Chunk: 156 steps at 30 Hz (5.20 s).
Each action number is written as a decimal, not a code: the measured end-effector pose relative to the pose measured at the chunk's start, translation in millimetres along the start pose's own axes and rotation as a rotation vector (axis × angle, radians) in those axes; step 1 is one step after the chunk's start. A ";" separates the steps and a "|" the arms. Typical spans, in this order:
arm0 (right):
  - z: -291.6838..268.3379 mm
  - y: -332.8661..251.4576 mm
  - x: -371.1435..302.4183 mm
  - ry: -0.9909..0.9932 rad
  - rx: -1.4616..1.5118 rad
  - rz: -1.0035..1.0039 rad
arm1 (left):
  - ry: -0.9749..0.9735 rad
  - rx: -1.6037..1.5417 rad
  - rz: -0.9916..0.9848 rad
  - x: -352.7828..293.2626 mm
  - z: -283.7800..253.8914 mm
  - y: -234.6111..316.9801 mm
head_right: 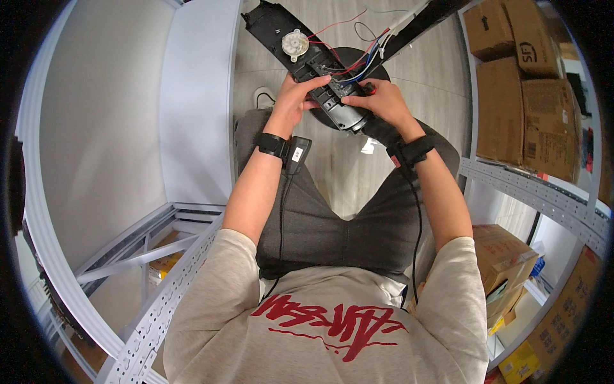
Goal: The person is assembling an electronic device, likely a fan, by connecting wires and securing components with a screwdriver. They are seated on the floor in a storage area, manipulating the device's internal parts and attaching a cover.
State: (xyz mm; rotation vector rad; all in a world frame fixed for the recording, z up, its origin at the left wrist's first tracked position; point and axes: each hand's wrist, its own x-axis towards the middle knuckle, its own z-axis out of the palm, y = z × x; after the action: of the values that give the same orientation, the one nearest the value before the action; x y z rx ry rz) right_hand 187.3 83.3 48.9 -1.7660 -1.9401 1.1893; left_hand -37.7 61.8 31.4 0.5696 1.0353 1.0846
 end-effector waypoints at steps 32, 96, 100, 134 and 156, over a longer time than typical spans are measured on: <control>-1.4 -1.6 4.7 -0.485 0.558 0.142 | -0.124 0.045 0.179 7.3 -6.2 -8.7; -1.5 10.4 11.2 -0.547 0.413 0.165 | -0.122 0.073 0.178 9.9 -7.0 -9.5; -4.0 -1.5 4.1 -0.533 0.452 0.165 | -0.111 0.080 0.163 8.8 -5.9 -8.3; -7.4 2.8 -38.5 0.180 0.125 -0.311 | -0.112 -0.054 0.177 6.2 -6.0 -3.5; -22.3 -149.0 -10.8 0.449 0.027 -0.586 | -0.110 -0.005 0.170 2.2 -2.8 -6.6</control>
State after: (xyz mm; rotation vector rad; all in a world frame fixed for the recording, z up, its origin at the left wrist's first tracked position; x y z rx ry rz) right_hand 99.6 93.1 171.6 -1.1770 -1.9360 0.5584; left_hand -37.1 60.9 24.0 0.7156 0.9002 1.1901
